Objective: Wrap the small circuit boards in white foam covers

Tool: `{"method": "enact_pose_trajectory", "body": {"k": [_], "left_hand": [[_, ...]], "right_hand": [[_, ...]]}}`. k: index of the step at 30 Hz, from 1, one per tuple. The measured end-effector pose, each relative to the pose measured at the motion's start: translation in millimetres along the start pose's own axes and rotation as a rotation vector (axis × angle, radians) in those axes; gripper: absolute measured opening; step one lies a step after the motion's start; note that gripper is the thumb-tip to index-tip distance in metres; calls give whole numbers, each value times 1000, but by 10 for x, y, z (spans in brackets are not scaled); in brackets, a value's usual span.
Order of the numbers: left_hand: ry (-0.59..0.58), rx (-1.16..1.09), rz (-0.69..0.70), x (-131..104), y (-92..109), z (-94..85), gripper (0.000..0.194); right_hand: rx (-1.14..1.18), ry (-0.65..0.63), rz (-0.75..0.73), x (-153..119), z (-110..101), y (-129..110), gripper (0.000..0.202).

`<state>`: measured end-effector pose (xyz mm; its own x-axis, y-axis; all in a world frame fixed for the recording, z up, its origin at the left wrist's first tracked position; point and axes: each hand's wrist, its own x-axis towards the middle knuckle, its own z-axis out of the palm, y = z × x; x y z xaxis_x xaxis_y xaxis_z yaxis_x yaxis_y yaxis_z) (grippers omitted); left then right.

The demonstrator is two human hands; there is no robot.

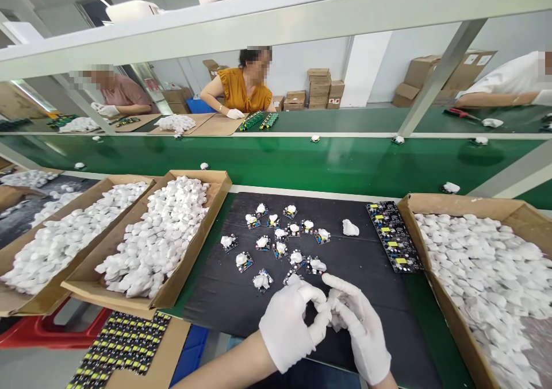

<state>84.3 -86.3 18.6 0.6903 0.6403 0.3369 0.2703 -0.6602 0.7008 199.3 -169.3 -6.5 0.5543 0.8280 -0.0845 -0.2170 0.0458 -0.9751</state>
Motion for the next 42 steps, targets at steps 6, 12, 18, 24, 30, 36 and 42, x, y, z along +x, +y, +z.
{"method": "enact_pose_trajectory", "body": {"k": [6,12,18,24,30,36,42], "left_hand": [[95,-31,-22,134,-25,-388,8],[161,407,-310,768,-611,-910,17],[4,670,-504,1276,-1011,-992,27],[-55,719,-503,1378,-1123,-859,23],[-130,688,-454,1400,-1188,-916,23],[-153,615,-372,1383,-1226,-979,33],[5,635,-297,1182,-855,-910,35]], "right_hand": [[15,-16,1,-1,-12,63,30],[28,-64,-7,22,-45,148,31],[2,-56,1,34,-11,117,33],[-17,-37,-2,24,9,71,32],[-2,-49,13,29,-13,116,34],[2,-42,27,33,-6,121,33],[37,-36,14,34,16,62,31]]}}
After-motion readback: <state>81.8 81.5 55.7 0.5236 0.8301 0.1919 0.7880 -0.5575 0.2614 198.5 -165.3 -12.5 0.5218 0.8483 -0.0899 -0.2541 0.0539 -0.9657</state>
